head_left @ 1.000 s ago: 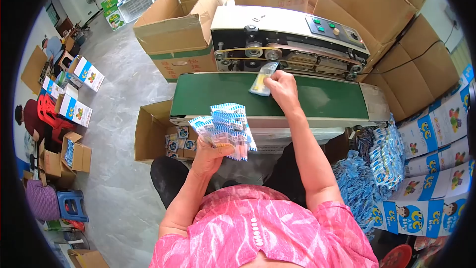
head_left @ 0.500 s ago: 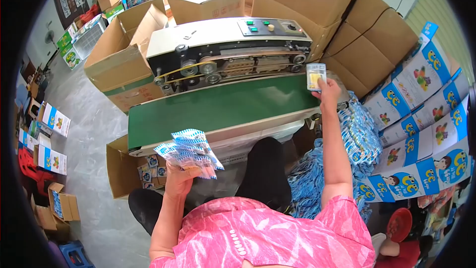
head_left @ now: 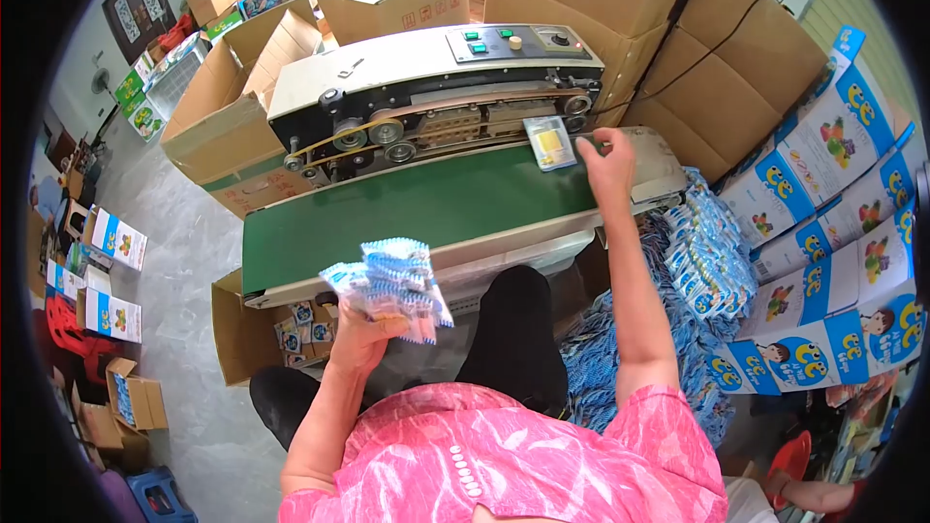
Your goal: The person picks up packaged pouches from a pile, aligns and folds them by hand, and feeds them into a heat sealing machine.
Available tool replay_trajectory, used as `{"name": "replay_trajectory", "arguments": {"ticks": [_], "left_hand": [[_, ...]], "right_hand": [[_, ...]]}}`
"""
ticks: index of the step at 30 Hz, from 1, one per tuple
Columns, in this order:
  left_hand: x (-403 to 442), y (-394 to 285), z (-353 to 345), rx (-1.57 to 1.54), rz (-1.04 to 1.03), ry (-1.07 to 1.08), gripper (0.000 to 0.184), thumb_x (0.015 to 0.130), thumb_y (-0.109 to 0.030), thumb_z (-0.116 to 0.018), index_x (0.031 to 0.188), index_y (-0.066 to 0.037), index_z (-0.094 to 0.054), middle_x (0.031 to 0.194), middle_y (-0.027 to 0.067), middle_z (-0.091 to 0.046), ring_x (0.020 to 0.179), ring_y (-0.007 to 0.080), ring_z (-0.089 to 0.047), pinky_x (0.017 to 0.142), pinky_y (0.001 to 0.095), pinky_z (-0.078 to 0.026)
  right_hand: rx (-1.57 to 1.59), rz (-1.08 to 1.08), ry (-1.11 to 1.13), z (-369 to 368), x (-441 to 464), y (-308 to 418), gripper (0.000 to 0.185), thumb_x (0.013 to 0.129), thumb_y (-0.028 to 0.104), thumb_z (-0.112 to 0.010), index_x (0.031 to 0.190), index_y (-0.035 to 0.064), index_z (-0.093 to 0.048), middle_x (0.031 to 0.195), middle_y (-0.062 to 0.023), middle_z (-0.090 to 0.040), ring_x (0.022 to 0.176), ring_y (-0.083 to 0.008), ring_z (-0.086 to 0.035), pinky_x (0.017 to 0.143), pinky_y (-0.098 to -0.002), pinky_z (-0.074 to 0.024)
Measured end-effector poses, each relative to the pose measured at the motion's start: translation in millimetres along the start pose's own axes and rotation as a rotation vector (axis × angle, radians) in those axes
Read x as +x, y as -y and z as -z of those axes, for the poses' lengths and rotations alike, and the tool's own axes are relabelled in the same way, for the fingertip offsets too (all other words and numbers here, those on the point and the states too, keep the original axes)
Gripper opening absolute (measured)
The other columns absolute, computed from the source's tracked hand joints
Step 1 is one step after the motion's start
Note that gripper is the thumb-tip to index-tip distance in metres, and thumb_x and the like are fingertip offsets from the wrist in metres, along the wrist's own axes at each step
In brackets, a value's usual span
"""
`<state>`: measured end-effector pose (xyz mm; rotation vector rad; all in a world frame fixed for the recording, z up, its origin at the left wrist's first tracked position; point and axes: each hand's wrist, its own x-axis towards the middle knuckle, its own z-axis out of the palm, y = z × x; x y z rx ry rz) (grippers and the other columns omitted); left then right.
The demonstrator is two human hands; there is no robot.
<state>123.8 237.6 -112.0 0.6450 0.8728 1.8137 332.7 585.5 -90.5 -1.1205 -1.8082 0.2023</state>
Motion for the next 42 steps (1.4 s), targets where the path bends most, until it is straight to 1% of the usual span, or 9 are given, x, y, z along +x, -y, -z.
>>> {"name": "replay_trajectory", "arguments": {"ticks": [4, 6, 15, 19, 21, 23, 25, 33, 42], "left_hand": [[28.3, 16.8, -15.3, -0.006, 0.090, 0.038, 0.053, 0.066, 0.012, -0.072, 0.115, 0.001, -0.056, 0.103, 0.0105, -0.066, 0.092, 0.0227, -0.065, 0.080, 0.0356, -0.054], [44.1, 21.2, -38.6, -0.001, 0.093, 0.064, 0.052, 0.067, 0.011, -0.072, 0.114, -0.001, -0.057, 0.103, 0.0086, -0.066, 0.092, 0.0212, -0.065, 0.082, 0.0350, -0.053], [82.0, 52.9, -86.6, -0.111, 0.193, 0.245, 0.046, 0.069, 0.008, -0.073, 0.112, -0.005, -0.060, 0.103, 0.0058, -0.067, 0.095, 0.0193, -0.064, 0.086, 0.0354, -0.052], [93.6, 60.6, -95.8, -0.113, 0.227, 0.227, 0.046, 0.069, 0.008, -0.073, 0.111, -0.005, -0.060, 0.102, 0.0060, -0.067, 0.095, 0.0194, -0.064, 0.085, 0.0359, -0.052], [96.3, 67.4, -99.1, -0.106, 0.210, 0.226, 0.045, 0.069, 0.006, -0.074, 0.111, -0.004, -0.060, 0.102, 0.0069, -0.067, 0.093, 0.0203, -0.065, 0.083, 0.0362, -0.053], [98.4, 71.1, -99.1, -0.081, 0.174, 0.218, 0.045, 0.070, 0.001, -0.074, 0.111, -0.002, -0.058, 0.101, 0.0088, -0.066, 0.090, 0.0221, -0.066, 0.080, 0.0367, -0.055], [96.1, 69.7, -94.0, -0.068, 0.168, 0.219, 0.044, 0.070, 0.001, -0.074, 0.111, -0.002, -0.058, 0.099, 0.0095, -0.066, 0.088, 0.0231, -0.066, 0.077, 0.0374, -0.055], [90.3, 59.4, -65.3, -0.036, 0.135, 0.227, 0.043, 0.072, 0.000, -0.074, 0.110, 0.001, -0.056, 0.092, 0.0148, -0.066, 0.074, 0.0296, -0.066, 0.062, 0.0408, -0.056], [85.4, 49.4, -50.8, -0.056, 0.098, 0.179, 0.045, 0.073, -0.001, -0.073, 0.113, 0.002, -0.053, 0.092, 0.0161, -0.065, 0.073, 0.0314, -0.066, 0.064, 0.0418, -0.056]], "right_hand": [[0.995, -0.215, 1.028, 40.8, -61.0, 76.4, 0.028, 0.081, 0.009, -0.068, 0.106, -0.0015, -0.065, 0.104, -0.0069, -0.066, 0.094, -0.0138, -0.062, 0.081, -0.0277, -0.0492], [1.261, -0.267, 1.175, 50.5, -83.3, 96.1, 0.033, 0.084, 0.011, -0.069, 0.113, -0.0019, -0.062, 0.106, -0.0064, -0.066, 0.095, -0.0139, -0.061, 0.080, -0.0295, -0.0496], [1.534, -0.470, 0.907, 51.7, -98.3, 62.1, 0.029, 0.090, 0.016, -0.064, 0.113, -0.0016, -0.061, 0.106, -0.0077, -0.067, 0.093, -0.0137, -0.064, 0.084, -0.0294, -0.0503], [1.582, -0.786, 0.680, 69.6, -88.5, 52.1, 0.028, 0.092, 0.023, -0.060, 0.108, 0.0000, -0.062, 0.103, -0.0074, -0.067, 0.086, -0.0146, -0.065, 0.078, -0.0286, -0.0528], [1.325, -0.688, 0.677, 73.7, -72.8, 36.3, 0.026, 0.095, 0.025, -0.056, 0.104, 0.0008, -0.062, 0.096, -0.0063, -0.067, 0.078, -0.0141, -0.066, 0.066, -0.0268, -0.0548], [1.214, -0.715, 0.297, 72.9, -46.6, 29.8, 0.024, 0.095, 0.023, -0.056, 0.101, 0.0007, -0.062, 0.089, -0.0053, -0.068, 0.071, -0.0126, -0.066, 0.056, -0.0252, -0.0542], [1.064, -0.701, 0.189, 71.6, -18.4, 3.9, 0.023, 0.093, 0.020, -0.057, 0.103, -0.0011, -0.061, 0.087, -0.0055, -0.068, 0.067, -0.0119, -0.065, 0.052, -0.0236, -0.0534], [0.720, -0.572, 0.291, 8.2, 37.1, -68.2, 0.024, 0.086, 0.014, -0.066, 0.102, -0.0034, -0.063, 0.087, -0.0092, -0.068, 0.068, -0.0137, -0.066, 0.054, -0.0265, -0.0553], [0.576, -0.410, 0.387, -26.2, 29.0, -19.6, 0.026, 0.083, 0.014, -0.069, 0.099, -0.0051, -0.065, 0.089, -0.0107, -0.068, 0.075, -0.0167, -0.067, 0.063, -0.0310, -0.0550]]}}
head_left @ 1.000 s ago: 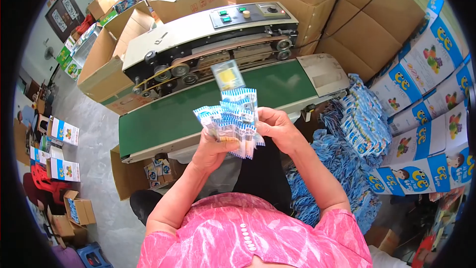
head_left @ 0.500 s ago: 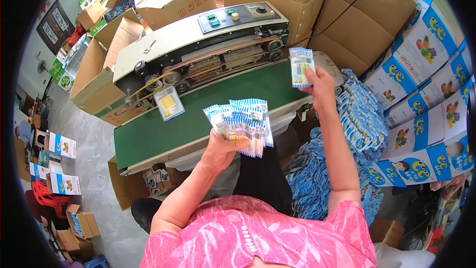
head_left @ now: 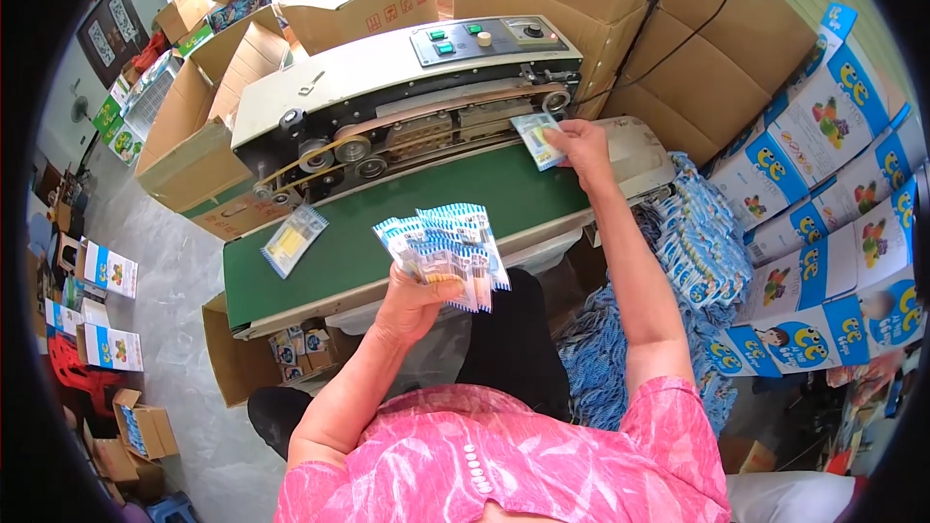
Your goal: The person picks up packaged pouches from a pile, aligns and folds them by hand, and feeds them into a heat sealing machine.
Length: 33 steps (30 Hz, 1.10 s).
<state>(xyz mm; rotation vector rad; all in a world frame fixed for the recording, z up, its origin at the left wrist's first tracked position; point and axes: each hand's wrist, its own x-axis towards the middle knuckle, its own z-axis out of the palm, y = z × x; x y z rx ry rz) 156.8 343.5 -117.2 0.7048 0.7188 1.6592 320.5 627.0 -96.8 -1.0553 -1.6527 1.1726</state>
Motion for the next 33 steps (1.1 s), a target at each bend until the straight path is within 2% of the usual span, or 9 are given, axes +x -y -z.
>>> {"name": "replay_trajectory", "arguments": {"ticks": [2, 5, 7, 9, 13, 15, 22, 24, 33], "left_hand": [[-1.9, -5.3, -1.6, -0.019, 0.003, -0.017, 0.045, 0.073, 0.000, -0.073, 0.113, 0.002, -0.053, 0.092, 0.0158, -0.065, 0.074, 0.0312, -0.066, 0.065, 0.0420, -0.056], [-1.3, -12.9, -4.8, -0.125, 0.057, -0.015, 0.044, 0.071, 0.011, -0.070, 0.111, -0.005, -0.060, 0.102, 0.0055, -0.067, 0.095, 0.0200, -0.064, 0.084, 0.0355, -0.053], [0.8, -14.9, -2.9, -0.125, 0.053, -0.020, 0.044, 0.071, 0.010, -0.070, 0.111, -0.005, -0.060, 0.102, 0.0054, -0.067, 0.095, 0.0197, -0.064, 0.084, 0.0352, -0.053], [3.2, -15.4, -3.1, -0.121, 0.055, -0.004, 0.043, 0.071, 0.010, -0.070, 0.110, -0.005, -0.060, 0.102, 0.0053, -0.067, 0.096, 0.0190, -0.064, 0.085, 0.0345, -0.052], [8.4, -18.5, -23.0, -0.088, -0.025, -0.055, 0.041, 0.071, 0.009, -0.071, 0.109, -0.005, -0.061, 0.101, 0.0052, -0.067, 0.094, 0.0185, -0.065, 0.085, 0.0337, -0.052], [11.7, -20.0, -23.9, -0.078, -0.047, -0.062, 0.041, 0.071, 0.009, -0.071, 0.108, -0.005, -0.061, 0.101, 0.0052, -0.067, 0.094, 0.0186, -0.065, 0.085, 0.0338, -0.052], [2.9, -12.4, -11.3, -0.173, 0.029, -0.057, 0.040, 0.071, 0.009, -0.071, 0.108, -0.005, -0.062, 0.102, 0.0055, -0.067, 0.094, 0.0194, -0.065, 0.084, 0.0341, -0.052], [0.3, -12.2, -11.4, -0.168, 0.019, -0.063, 0.041, 0.071, 0.009, -0.070, 0.108, -0.006, -0.062, 0.102, 0.0057, -0.068, 0.094, 0.0198, -0.065, 0.084, 0.0345, -0.052], [-4.8, -17.4, -15.4, -0.137, 0.004, -0.075, 0.048, 0.070, 0.006, -0.070, 0.115, -0.003, -0.056, 0.105, 0.0104, -0.065, 0.094, 0.0242, -0.064, 0.083, 0.0384, -0.054]], "right_hand": [[-0.369, 0.289, -0.198, -8.7, -25.3, 25.7, 0.027, 0.083, 0.015, -0.069, 0.100, -0.0052, -0.065, 0.092, -0.0102, -0.068, 0.082, -0.0169, -0.066, 0.070, -0.0318, -0.0534], [-0.402, 0.473, -0.080, -19.1, -67.9, 41.5, 0.030, 0.082, 0.016, -0.069, 0.103, -0.0046, -0.065, 0.097, -0.0086, -0.067, 0.089, -0.0161, -0.063, 0.079, -0.0313, -0.0493], [0.288, 0.029, 0.493, -25.5, -114.5, 73.9, 0.027, 0.084, 0.013, -0.065, 0.105, -0.0043, -0.064, 0.099, -0.0063, -0.066, 0.086, -0.0132, -0.060, 0.078, -0.0267, -0.0478], [0.355, 0.011, 0.650, -39.1, -146.6, 79.9, 0.022, 0.089, 0.012, -0.061, 0.104, -0.0038, -0.065, 0.099, -0.0060, -0.067, 0.086, -0.0123, -0.061, 0.076, -0.0244, -0.0477], [0.267, 0.114, 0.526, -46.2, -159.8, 62.7, 0.021, 0.092, 0.011, -0.056, 0.106, -0.0025, -0.065, 0.100, -0.0063, -0.067, 0.089, -0.0117, -0.063, 0.075, -0.0243, -0.0495], [0.592, -0.174, 0.298, -43.2, -161.0, 62.9, 0.025, 0.093, 0.016, -0.056, 0.110, -0.0009, -0.063, 0.100, -0.0081, -0.068, 0.090, -0.0140, -0.065, 0.067, -0.0263, -0.0543], [0.416, -0.241, -0.080, 27.6, -75.3, 31.1, 0.027, 0.092, 0.018, -0.056, 0.112, 0.0003, -0.061, 0.092, -0.0075, -0.068, 0.074, -0.0146, -0.066, 0.051, -0.0249, -0.0549], [0.209, -0.168, -0.120, 45.7, -42.7, 13.6, 0.025, 0.092, 0.019, -0.057, 0.106, -0.0005, -0.063, 0.090, -0.0080, -0.068, 0.073, -0.0143, -0.066, 0.049, -0.0249, -0.0542], [0.033, -0.220, 0.052, 35.0, 16.9, -2.7, 0.022, 0.086, 0.021, -0.066, 0.094, 0.0003, -0.067, 0.083, -0.0075, -0.068, 0.068, -0.0139, -0.065, 0.049, -0.0252, -0.0520]]}}
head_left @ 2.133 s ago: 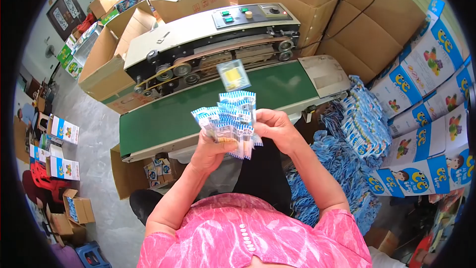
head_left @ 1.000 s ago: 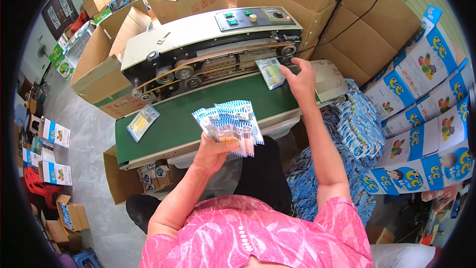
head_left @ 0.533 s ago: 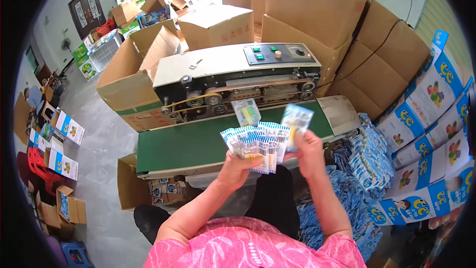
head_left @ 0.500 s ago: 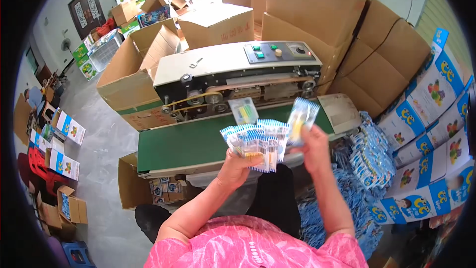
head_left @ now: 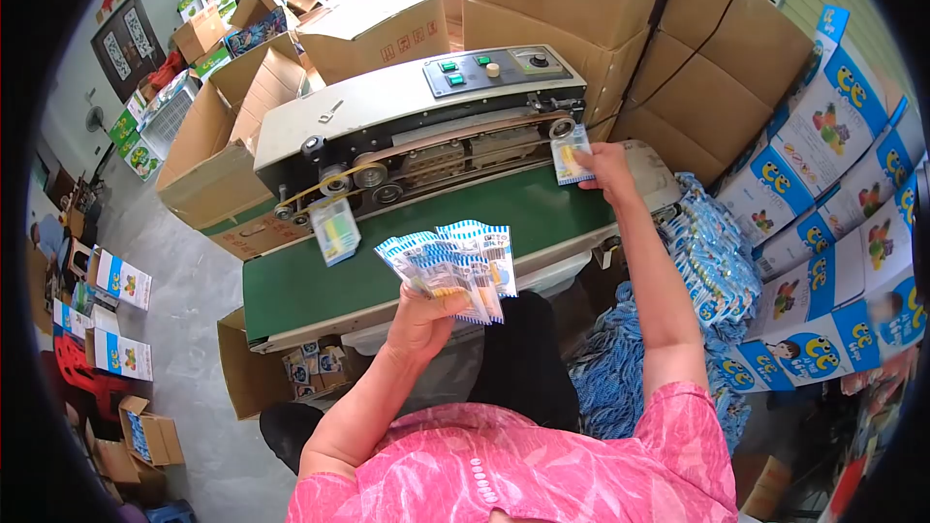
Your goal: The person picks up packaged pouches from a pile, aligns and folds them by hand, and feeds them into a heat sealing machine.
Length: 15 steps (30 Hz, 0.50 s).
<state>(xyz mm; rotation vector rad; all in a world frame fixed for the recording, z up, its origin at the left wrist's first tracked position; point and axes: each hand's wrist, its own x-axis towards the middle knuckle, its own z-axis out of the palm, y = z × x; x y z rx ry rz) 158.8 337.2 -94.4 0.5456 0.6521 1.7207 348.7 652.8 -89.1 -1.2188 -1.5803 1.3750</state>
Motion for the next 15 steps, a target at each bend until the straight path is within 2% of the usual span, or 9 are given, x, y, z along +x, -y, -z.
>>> {"name": "replay_trajectory", "arguments": {"ticks": [3, 6, 8, 10, 12, 15], "left_hand": [[1.5, 2.2, 9.5, 0.017, 0.007, 0.011, 0.048, 0.070, 0.005, -0.071, 0.115, -0.003, -0.056, 0.105, 0.0104, -0.065, 0.094, 0.0242, -0.064, 0.082, 0.0384, -0.055], [0.8, 0.1, 9.4, 0.010, -0.003, 0.000, 0.045, 0.070, 0.005, -0.071, 0.113, -0.004, -0.058, 0.104, 0.0087, -0.066, 0.094, 0.0226, -0.065, 0.083, 0.0369, -0.054], [1.2, -1.8, 5.5, -0.003, -0.013, -0.020, 0.041, 0.071, 0.006, -0.072, 0.108, -0.008, -0.062, 0.102, 0.0052, -0.068, 0.094, 0.0192, -0.065, 0.084, 0.0337, -0.052], [4.2, -1.2, 2.6, -0.008, -0.014, -0.041, 0.041, 0.071, 0.006, -0.072, 0.109, -0.008, -0.062, 0.102, 0.0050, -0.068, 0.094, 0.0190, -0.065, 0.084, 0.0337, -0.052], [7.0, -0.7, -0.6, -0.011, -0.019, -0.063, 0.040, 0.072, 0.005, -0.072, 0.109, -0.008, -0.062, 0.102, 0.0046, -0.068, 0.093, 0.0186, -0.065, 0.085, 0.0336, -0.052], [8.6, 0.4, -5.4, -0.024, -0.008, -0.064, 0.040, 0.073, 0.005, -0.072, 0.109, -0.008, -0.062, 0.102, 0.0044, -0.068, 0.093, 0.0182, -0.065, 0.085, 0.0335, -0.052]], "right_hand": [[-0.055, 0.018, 0.035, -10.8, -4.6, -6.1, 0.022, 0.084, 0.020, -0.068, 0.093, 0.0005, -0.068, 0.082, -0.0068, -0.068, 0.070, -0.0142, -0.065, 0.053, -0.0266, -0.0523], [-0.495, 0.451, -0.328, -16.2, -28.9, 0.5, 0.022, 0.082, 0.017, -0.068, 0.095, -0.0005, -0.068, 0.084, -0.0052, -0.068, 0.077, -0.0146, -0.064, 0.065, -0.0294, -0.0525], [-0.206, 0.416, -0.080, -32.8, -78.4, 32.0, 0.021, 0.081, 0.013, -0.067, 0.096, -0.0014, -0.068, 0.087, -0.0034, -0.069, 0.084, -0.0145, -0.063, 0.077, -0.0311, -0.0504], [0.130, 0.296, 0.462, -47.3, -122.2, 45.0, 0.022, 0.081, 0.010, -0.065, 0.099, -0.0022, -0.067, 0.090, -0.0054, -0.069, 0.089, -0.0143, -0.062, 0.080, -0.0309, -0.0497], [0.297, 0.224, 0.694, -69.7, -162.0, 51.0, 0.024, 0.084, 0.011, -0.062, 0.104, -0.0029, -0.066, 0.092, -0.0083, -0.069, 0.085, -0.0146, -0.064, 0.074, -0.0282, -0.0524], [0.296, 0.141, 0.624, -76.0, -174.1, 38.1, 0.026, 0.087, 0.012, -0.061, 0.107, -0.0031, -0.064, 0.092, -0.0102, -0.069, 0.081, -0.0152, -0.066, 0.066, -0.0266, -0.0537]]}}
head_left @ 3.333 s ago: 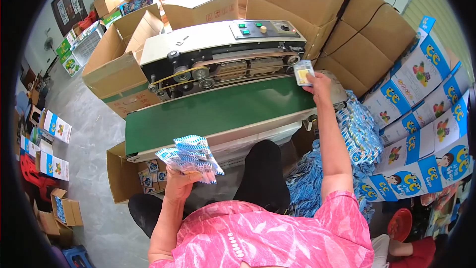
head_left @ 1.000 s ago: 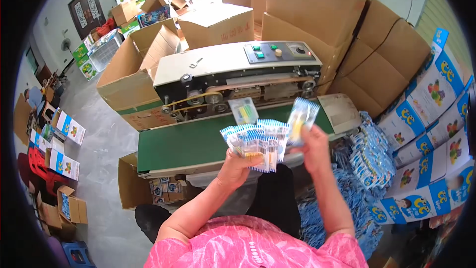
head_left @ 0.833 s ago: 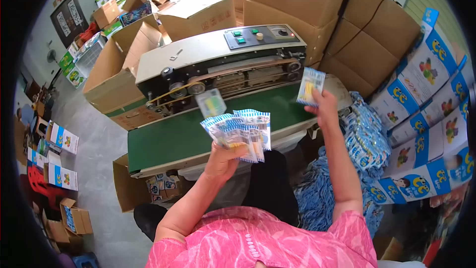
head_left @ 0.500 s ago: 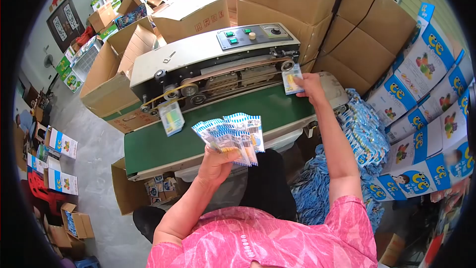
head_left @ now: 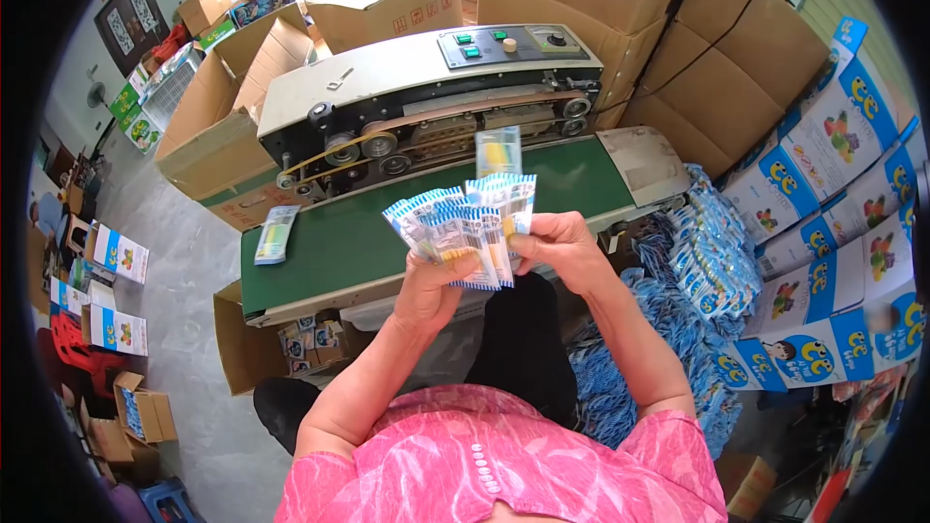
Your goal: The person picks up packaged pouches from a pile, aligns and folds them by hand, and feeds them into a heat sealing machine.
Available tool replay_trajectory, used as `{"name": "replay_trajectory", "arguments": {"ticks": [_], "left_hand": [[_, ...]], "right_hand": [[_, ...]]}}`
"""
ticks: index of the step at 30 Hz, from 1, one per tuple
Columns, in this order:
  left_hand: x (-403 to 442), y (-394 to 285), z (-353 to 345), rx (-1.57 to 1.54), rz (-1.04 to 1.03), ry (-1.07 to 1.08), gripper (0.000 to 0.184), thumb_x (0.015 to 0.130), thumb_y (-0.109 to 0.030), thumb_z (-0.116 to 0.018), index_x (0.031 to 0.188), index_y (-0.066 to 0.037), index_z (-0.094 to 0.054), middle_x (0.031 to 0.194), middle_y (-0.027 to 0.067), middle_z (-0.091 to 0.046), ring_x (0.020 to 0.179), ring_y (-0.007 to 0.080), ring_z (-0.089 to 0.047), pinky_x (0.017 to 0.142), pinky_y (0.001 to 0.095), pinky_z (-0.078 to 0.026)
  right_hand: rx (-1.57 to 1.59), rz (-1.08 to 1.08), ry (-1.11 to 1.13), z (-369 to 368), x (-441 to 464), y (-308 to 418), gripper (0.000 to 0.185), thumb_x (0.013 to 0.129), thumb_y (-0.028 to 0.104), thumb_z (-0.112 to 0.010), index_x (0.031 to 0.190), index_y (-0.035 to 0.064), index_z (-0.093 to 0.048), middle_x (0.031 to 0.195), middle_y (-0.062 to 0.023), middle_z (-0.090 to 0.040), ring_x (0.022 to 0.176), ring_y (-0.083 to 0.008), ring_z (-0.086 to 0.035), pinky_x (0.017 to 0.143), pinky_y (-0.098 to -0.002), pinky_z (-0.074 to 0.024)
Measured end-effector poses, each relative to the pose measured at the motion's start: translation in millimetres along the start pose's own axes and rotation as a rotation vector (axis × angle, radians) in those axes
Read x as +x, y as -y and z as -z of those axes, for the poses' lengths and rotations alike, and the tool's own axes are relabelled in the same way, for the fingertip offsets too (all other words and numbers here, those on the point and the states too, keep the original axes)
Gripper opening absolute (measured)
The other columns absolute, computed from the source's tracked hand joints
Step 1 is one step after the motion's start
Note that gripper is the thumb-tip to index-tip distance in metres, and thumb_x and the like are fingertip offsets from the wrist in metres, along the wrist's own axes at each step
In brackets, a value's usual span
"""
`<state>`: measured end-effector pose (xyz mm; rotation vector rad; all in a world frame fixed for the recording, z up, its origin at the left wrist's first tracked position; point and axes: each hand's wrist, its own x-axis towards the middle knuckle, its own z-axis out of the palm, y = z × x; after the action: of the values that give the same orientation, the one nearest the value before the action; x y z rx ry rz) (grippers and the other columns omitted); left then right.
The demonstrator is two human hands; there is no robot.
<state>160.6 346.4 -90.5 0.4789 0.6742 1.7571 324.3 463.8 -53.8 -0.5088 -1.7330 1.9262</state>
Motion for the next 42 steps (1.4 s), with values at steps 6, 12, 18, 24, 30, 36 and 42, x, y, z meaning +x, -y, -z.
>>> {"name": "replay_trajectory", "arguments": {"ticks": [6, 12, 18, 24, 30, 36, 42], "left_hand": [[-1.2, -1.0, -1.6, -0.008, 0.009, 0.016, 0.039, 0.073, 0.005, -0.072, 0.108, -0.008, -0.062, 0.101, 0.0040, -0.068, 0.094, 0.0178, -0.065, 0.084, 0.0335, -0.052], [-2.8, 1.8, -0.8, 0.033, 0.002, 0.024, 0.040, 0.072, 0.006, -0.073, 0.108, -0.008, -0.061, 0.100, 0.0040, -0.067, 0.093, 0.0178, -0.065, 0.083, 0.0335, -0.053], [-2.8, -2.4, 1.7, 0.053, -0.006, 0.010, 0.040, 0.072, 0.006, -0.073, 0.108, -0.008, -0.060, 0.101, 0.0044, -0.067, 0.092, 0.0179, -0.065, 0.082, 0.0332, -0.053], [-2.8, -1.5, 5.7, 0.050, 0.006, 0.002, 0.040, 0.074, 0.004, -0.073, 0.110, -0.007, -0.060, 0.101, 0.0045, -0.067, 0.092, 0.0179, -0.065, 0.082, 0.0330, -0.053], [-0.3, 2.8, -0.1, 0.057, -0.042, -0.019, 0.039, 0.074, 0.003, -0.073, 0.110, -0.006, -0.060, 0.102, 0.0045, -0.067, 0.092, 0.0176, -0.065, 0.083, 0.0332, -0.053], [-1.2, 1.5, 2.5, 0.069, -0.027, 0.005, 0.038, 0.074, 0.002, -0.073, 0.109, -0.006, -0.062, 0.102, 0.0045, -0.067, 0.093, 0.0167, -0.065, 0.084, 0.0326, -0.052], [-0.7, 5.7, 0.1, 0.104, -0.008, 0.066, 0.038, 0.074, 0.003, -0.073, 0.109, -0.005, -0.062, 0.103, 0.0043, -0.067, 0.094, 0.0160, -0.064, 0.084, 0.0318, -0.052]], "right_hand": [[-0.028, 0.034, -0.591, 77.8, 10.5, 2.9, 0.026, 0.091, 0.015, -0.058, 0.108, -0.0034, -0.062, 0.089, -0.0109, -0.069, 0.067, -0.0159, -0.066, 0.052, -0.0243, -0.0531], [-0.228, -0.185, -0.732, 161.9, 47.7, -4.3, 0.026, 0.090, 0.015, -0.059, 0.108, -0.0034, -0.062, 0.088, -0.0108, -0.068, 0.064, -0.0136, -0.065, 0.047, -0.0222, -0.0499], [-0.336, -0.272, -0.540, 161.9, 73.7, -7.4, 0.025, 0.087, 0.017, -0.063, 0.103, -0.0033, -0.064, 0.085, -0.0091, -0.068, 0.063, -0.0127, -0.065, 0.045, -0.0212, -0.0474], [-0.900, 0.065, -0.751, 153.3, 66.5, -30.9, 0.025, 0.085, 0.018, -0.065, 0.098, -0.0031, -0.066, 0.086, -0.0067, -0.067, 0.069, -0.0130, -0.063, 0.053, -0.0239, -0.0486], [-0.103, 0.027, -0.016, 5.0, 8.5, 19.2, 0.024, 0.088, 0.013, -0.062, 0.105, -0.0032, -0.065, 0.096, -0.0070, -0.067, 0.087, -0.0125, -0.062, 0.075, -0.0280, -0.0508], [0.036, -0.006, -0.016, -8.3, -2.3, -3.6, 0.023, 0.091, 0.006, -0.059, 0.110, -0.0050, -0.063, 0.104, -0.0092, -0.066, 0.090, -0.0109, -0.061, 0.075, -0.0270, -0.0523], [0.162, 0.014, -0.046, -10.8, -13.1, -8.3, 0.026, 0.090, 0.008, -0.061, 0.113, -0.0039, -0.063, 0.103, -0.0076, -0.067, 0.087, -0.0118, -0.063, 0.075, -0.0264, -0.0527]]}}
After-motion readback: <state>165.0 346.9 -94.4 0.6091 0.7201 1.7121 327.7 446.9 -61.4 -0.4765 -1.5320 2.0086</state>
